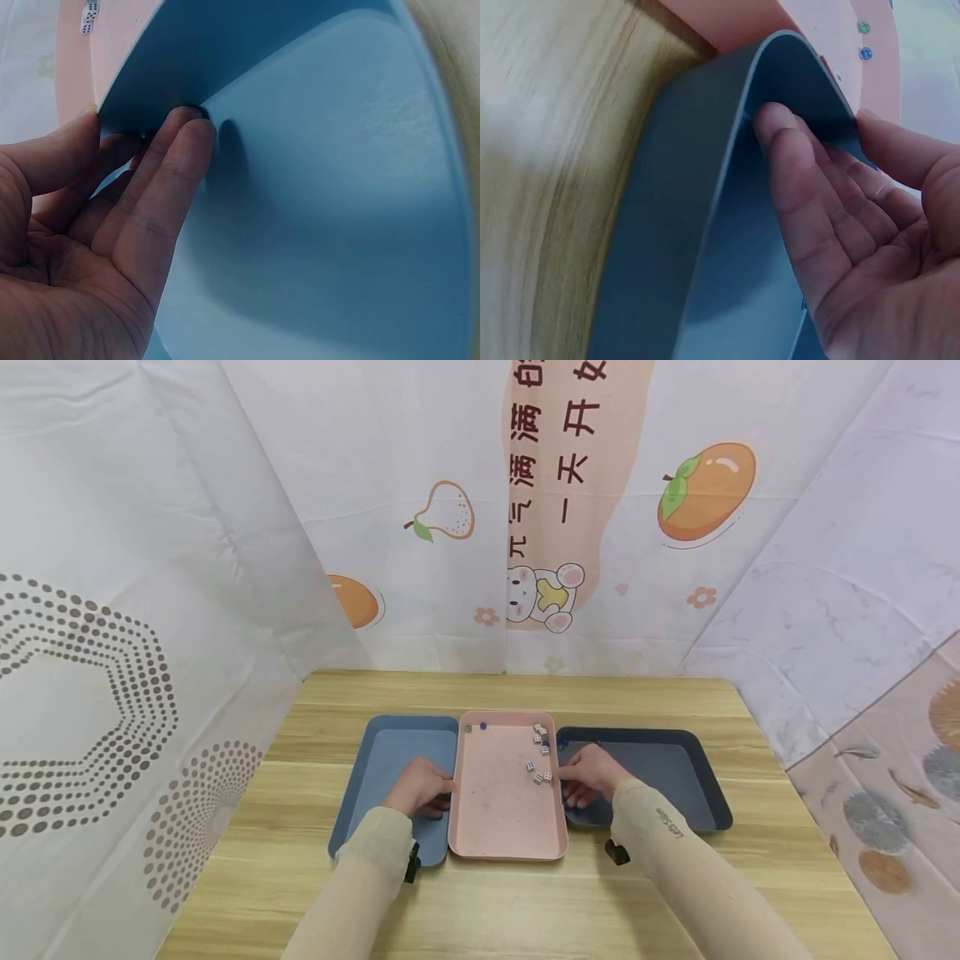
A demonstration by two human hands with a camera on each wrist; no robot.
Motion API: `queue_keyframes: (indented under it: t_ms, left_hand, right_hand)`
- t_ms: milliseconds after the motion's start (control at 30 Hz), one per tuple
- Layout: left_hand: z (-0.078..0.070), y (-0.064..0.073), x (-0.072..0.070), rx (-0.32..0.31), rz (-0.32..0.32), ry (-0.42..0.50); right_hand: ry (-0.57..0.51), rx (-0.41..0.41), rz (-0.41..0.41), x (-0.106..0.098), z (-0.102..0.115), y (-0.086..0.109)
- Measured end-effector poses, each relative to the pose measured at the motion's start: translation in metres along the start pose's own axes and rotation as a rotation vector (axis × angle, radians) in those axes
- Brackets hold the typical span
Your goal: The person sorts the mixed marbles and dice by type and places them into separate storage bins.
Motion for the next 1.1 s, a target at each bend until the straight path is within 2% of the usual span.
queue_keyframes:
  t_ms: [400, 533, 700, 833, 933, 1000, 1100]
  left_hand:
    - [-0.001, -0.003, 0.002, -0.010, -0.001, 0.000]
    - [-0.003, -0.002, 0.001, -0.010, -0.010, -0.030]
    - [-0.009, 0.002, -0.003, 0.004, -0.025, -0.114]
    - [-0.018, 0.005, -0.008, 0.042, -0.088, -0.246]
    - [-0.029, 0.005, -0.013, 0.105, -0.156, -0.311]
    - [-0.036, 0.004, -0.015, 0.148, -0.180, -0.301]
    - [-0.047, 0.003, -0.016, 0.201, -0.180, -0.261]
  right_hand:
    - [-0.014, 0.039, 0.044, -0.003, 0.003, -0.003]
    - [-0.002, 0.040, 0.042, -0.001, 0.004, -0.005]
    - [0.024, 0.034, 0.024, 0.002, 0.006, -0.005]
    - [0.023, 0.036, 0.011, 0.003, 0.007, -0.004]
    - [0.023, 0.041, 0.011, 0.002, 0.007, -0.003]
    - [0.024, 0.047, 0.011, 0.001, 0.007, -0.004]
    - [0.027, 0.048, 0.011, 0.000, 0.006, -0.005]
Point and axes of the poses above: each hand's wrist, its own y-axis away from the middle knuckle, its own x-axis out of the palm, z = x × y, the point moved 2 cm from there along -y, towards the middle knuckle, and after that the axes turned 10 degrees about z, right-handed, at the moved point
